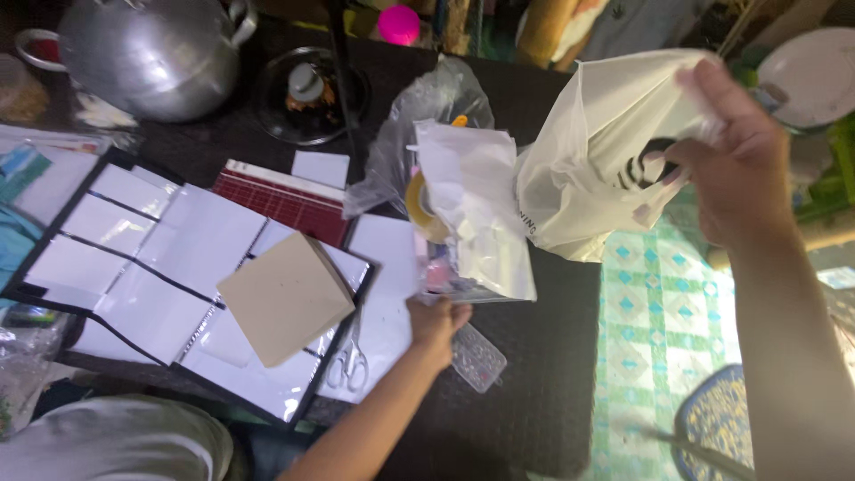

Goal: The person assembles a photo album by hand-sewing clear plastic sleeves to a black backing sheet, then uses scissors to trim excess thread. The person retrieves tape and a small box from a bag, applies tape to the album, and wipes the surface with a cloth. The person places a printed photograph into one of the sleeves.

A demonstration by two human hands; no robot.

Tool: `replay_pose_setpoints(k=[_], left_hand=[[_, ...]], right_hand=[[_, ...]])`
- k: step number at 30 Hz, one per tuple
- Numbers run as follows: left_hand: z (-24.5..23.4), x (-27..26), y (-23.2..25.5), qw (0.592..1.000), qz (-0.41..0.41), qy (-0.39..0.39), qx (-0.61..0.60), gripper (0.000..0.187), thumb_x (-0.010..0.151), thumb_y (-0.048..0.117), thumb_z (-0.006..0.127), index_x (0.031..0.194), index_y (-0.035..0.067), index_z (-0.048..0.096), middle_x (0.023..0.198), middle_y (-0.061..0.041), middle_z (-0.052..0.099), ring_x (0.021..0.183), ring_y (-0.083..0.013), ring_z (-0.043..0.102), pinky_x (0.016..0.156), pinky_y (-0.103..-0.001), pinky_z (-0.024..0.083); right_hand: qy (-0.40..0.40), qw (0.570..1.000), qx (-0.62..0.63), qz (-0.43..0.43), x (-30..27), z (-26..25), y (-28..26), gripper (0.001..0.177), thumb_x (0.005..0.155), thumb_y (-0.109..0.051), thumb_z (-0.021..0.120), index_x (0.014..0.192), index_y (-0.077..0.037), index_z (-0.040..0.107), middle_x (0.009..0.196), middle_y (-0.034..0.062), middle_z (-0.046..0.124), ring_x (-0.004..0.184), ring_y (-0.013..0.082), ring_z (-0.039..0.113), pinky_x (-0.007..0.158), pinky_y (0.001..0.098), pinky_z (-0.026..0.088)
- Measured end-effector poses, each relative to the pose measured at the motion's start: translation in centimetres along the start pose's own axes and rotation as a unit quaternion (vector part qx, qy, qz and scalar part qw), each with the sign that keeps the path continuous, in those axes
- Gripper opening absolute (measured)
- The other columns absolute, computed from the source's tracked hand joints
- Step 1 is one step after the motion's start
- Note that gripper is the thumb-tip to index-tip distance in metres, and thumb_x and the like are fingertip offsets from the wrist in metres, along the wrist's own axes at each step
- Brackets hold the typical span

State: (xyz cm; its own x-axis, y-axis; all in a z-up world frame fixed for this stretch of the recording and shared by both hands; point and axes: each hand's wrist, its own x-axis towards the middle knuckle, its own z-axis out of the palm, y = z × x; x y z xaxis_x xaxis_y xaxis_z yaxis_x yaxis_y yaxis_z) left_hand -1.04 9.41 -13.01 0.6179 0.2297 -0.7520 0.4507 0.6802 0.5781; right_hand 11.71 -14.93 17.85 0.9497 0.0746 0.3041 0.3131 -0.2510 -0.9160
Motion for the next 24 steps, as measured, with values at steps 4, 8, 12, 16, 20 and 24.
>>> replay_pose_setpoints(k=[4,8,12,16,20,24], left_hand=[[3.6,0.6,-0.8,1.0,0.012,0.004,-0.018,0.042,0.098,-0.002,0.053,0.131,0.004,0.027,0.103,-0.018,0.061,0.072,-0.021,0.069,0.068,-0.034,0.067],[6.9,3.0,-1.8,0.999,0.019,0.01,-0.027,0.049,0.097,-0.004,0.051,0.135,0.008,0.024,0.101,-0.016,0.061,0.07,-0.0212,0.067,0.067,-0.036,0.065],[10.0,5.0,-2.2,0.993,0.031,-0.043,-0.109,0.063,0.095,-0.001,0.054,0.145,0.014,0.02,0.099,-0.012,0.057,0.071,-0.0229,0.064,0.066,-0.04,0.061],[9.2,5.2,0.6,0.99,0.006,-0.107,0.093,0.072,0.098,0.009,0.058,0.15,0.017,0.01,0.104,-0.013,0.061,0.083,-0.0242,0.067,0.074,-0.045,0.062],[0.2,3.2,8.8,0.913,0.01,-0.309,0.268,0.055,0.094,0.023,0.062,0.144,0.008,0.047,0.11,-0.01,0.072,0.092,-0.0201,0.073,0.076,-0.039,0.06],[-14.1,-1.5,19.8,0.891,0.305,-0.244,0.23,0.031,0.096,-0.001,0.055,0.124,0.0,0.068,0.124,-0.002,0.07,0.105,-0.0149,0.072,0.089,-0.03,0.058]], right_hand=[[-0.025,0.999,0.002,0.031,2.3,0.5,1.6,0.072,0.089,0.018,0.055,0.159,0.0,0.045,0.16,0.0117,0.055,0.115,0.0161,0.069,0.085,0.0235,0.061],[-0.081,0.996,-0.007,0.038,3.4,1.0,2.4,0.071,0.091,0.016,0.057,0.16,0.001,0.045,0.16,0.0127,0.057,0.117,0.0117,0.067,0.091,0.0241,0.058],[-0.096,0.985,-0.111,0.089,3.2,3.3,1.7,0.072,0.091,0.008,0.061,0.16,-0.005,0.047,0.144,0.0126,0.063,0.097,0.0142,0.066,0.08,0.0288,0.057],[-0.089,0.934,-0.306,0.158,2.0,5.5,0.8,0.077,0.101,-0.011,0.074,0.172,-0.018,0.045,0.11,0.0416,0.059,0.076,0.0448,0.061,0.065,0.0451,0.052],[-0.032,0.892,-0.422,-0.159,-3.3,6.5,0.9,0.071,0.096,-0.019,0.081,0.155,0.001,0.048,0.143,0.0275,0.053,0.103,0.0332,0.064,0.084,0.0428,0.055],[-0.054,0.909,-0.403,-0.094,-16.2,13.3,4.6,0.051,0.082,-0.014,0.074,0.131,-0.02,0.062,0.136,0.0069,0.065,0.128,0.031,0.061,0.113,0.0445,0.047]])
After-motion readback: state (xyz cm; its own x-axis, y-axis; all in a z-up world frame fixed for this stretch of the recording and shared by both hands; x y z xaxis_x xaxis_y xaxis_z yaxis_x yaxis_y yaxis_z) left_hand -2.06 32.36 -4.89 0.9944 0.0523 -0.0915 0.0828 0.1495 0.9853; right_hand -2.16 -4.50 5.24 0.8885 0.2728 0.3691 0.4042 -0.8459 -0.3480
